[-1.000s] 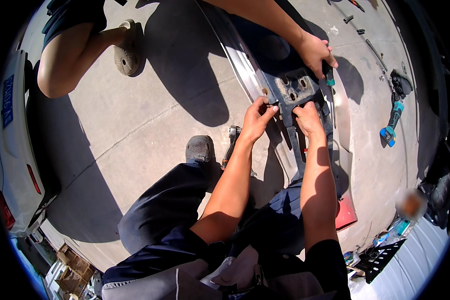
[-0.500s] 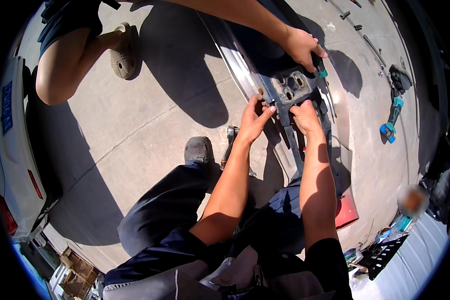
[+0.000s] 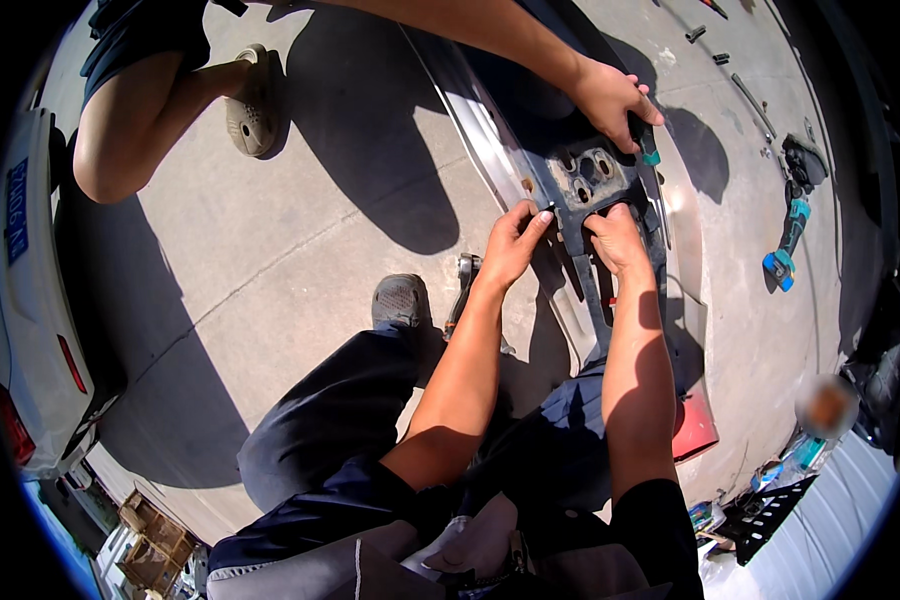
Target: The person uses a socket wrench and a screwdriver to remove or install parts on a car bumper while it is placed on the ground outdoors.
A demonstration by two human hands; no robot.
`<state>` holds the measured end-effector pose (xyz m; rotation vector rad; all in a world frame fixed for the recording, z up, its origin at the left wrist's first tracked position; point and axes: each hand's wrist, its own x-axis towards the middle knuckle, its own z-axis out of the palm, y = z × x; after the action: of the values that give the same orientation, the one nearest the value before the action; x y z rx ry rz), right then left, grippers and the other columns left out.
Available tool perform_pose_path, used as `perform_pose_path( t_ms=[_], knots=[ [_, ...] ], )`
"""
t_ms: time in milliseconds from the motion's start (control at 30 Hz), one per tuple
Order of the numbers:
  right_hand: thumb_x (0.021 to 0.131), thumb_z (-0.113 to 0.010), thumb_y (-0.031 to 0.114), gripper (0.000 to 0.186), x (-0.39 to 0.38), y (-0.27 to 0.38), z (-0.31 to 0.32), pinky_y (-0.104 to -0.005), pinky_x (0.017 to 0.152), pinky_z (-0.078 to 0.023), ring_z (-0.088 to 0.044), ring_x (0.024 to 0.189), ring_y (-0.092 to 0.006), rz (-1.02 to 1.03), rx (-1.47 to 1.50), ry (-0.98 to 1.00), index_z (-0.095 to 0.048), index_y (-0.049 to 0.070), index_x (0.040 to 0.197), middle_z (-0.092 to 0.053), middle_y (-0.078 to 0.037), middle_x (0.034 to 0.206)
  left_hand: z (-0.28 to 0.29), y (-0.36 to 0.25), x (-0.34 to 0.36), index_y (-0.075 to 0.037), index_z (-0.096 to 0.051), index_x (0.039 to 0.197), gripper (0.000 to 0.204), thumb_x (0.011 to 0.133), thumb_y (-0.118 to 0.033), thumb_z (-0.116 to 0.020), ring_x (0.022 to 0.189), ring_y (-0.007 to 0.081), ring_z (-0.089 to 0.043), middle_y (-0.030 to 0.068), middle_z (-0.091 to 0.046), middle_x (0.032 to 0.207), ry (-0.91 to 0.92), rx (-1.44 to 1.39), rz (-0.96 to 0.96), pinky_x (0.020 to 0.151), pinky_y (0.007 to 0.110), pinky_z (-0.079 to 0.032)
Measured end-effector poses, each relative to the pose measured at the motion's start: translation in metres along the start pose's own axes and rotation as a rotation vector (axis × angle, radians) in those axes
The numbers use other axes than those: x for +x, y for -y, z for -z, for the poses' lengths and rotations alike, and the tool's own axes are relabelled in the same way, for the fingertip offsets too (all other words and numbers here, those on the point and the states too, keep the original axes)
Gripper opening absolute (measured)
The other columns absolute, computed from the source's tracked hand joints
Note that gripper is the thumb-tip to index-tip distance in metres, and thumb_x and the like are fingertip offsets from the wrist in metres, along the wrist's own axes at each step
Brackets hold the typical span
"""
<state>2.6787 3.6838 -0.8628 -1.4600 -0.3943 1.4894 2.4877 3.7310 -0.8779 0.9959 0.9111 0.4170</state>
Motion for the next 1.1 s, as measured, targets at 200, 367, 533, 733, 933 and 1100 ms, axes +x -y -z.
perform_pose_path(
  t_ms=[200, 367, 533, 733, 933, 1100],
  knots=[
    [0.077, -0.059, -0.008, 0.042, 0.001, 0.0, -0.008, -0.0269, 0.091, -0.044, -0.058, 0.096, -0.0124, 0.048, 0.041, 0.01, -0.058, -0.003, 0.118, -0.063, -0.003, 0.108, -0.002, -0.002, -0.003, -0.004, -0.053, 0.096, 0.017, 0.093, -0.016, -0.066, 0.078, 0.0071, -0.048, -0.0022, -0.053, 0.083, -0.101, -0.079, -0.103, 0.072, 0.024, -0.042],
    [0.078, -0.059, -0.008, 0.039, 0.0, 0.003, -0.013, -0.0266, 0.088, -0.045, -0.059, 0.094, -0.0115, 0.06, 0.038, 0.02, -0.059, -0.003, 0.116, -0.064, -0.004, 0.106, -0.017, -0.006, -0.004, -0.004, -0.053, 0.093, 0.018, 0.094, -0.017, -0.064, 0.077, 0.0068, -0.048, -0.0025, -0.051, 0.078, -0.223, -0.206, -0.259, 0.07, 0.023, -0.042],
    [0.077, -0.06, -0.007, 0.033, -0.006, 0.004, -0.014, -0.0249, 0.084, -0.045, -0.057, 0.088, -0.0095, 0.077, 0.01, -0.015, -0.061, -0.002, 0.11, -0.063, -0.002, 0.099, -0.002, 0.008, 0.0, -0.006, -0.049, 0.11, 0.027, 0.093, -0.017, -0.067, 0.084, 0.0065, -0.049, -0.0025, -0.054, 0.091, -0.05, -0.008, -0.056, 0.073, 0.021, -0.041],
    [0.076, -0.063, -0.004, 0.028, -0.003, 0.007, -0.015, -0.0228, 0.076, -0.045, -0.054, 0.08, -0.0075, 0.079, -0.08, -0.008, -0.063, -0.002, 0.104, -0.061, 0.002, 0.092, -0.012, -0.012, -0.006, -0.004, -0.051, 0.102, 0.02, 0.094, -0.015, -0.065, 0.083, 0.0075, -0.052, -0.0008, -0.058, 0.088, -0.123, -0.2, -0.234, 0.076, 0.024, -0.043],
    [0.076, -0.064, -0.002, 0.024, -0.002, 0.006, -0.014, -0.0225, 0.069, -0.044, -0.051, 0.076, -0.0062, 0.072, -0.128, -0.013, -0.063, -0.001, 0.101, -0.058, 0.003, 0.088, -0.017, -0.008, -0.004, -0.003, -0.052, 0.099, 0.02, 0.096, -0.02, -0.062, 0.079, 0.008, -0.052, 0.0002, -0.058, 0.084, -0.183, -0.177, -0.309, 0.072, 0.024, -0.043],
    [0.076, -0.064, -0.001, 0.023, -0.006, -0.001, -0.001, -0.0224, 0.067, -0.043, -0.05, 0.075, -0.0062, 0.09, -0.158, -0.071, -0.063, 0.0, 0.099, -0.058, 0.003, 0.086, -0.014, 0.013, 0.002, -0.004, -0.052, 0.096, 0.019, 0.098, -0.022, -0.059, 0.077, 0.0076, -0.049, -0.001, -0.055, 0.082, -0.076, -0.076, -0.19, 0.07, 0.023, -0.041]
  ],
)
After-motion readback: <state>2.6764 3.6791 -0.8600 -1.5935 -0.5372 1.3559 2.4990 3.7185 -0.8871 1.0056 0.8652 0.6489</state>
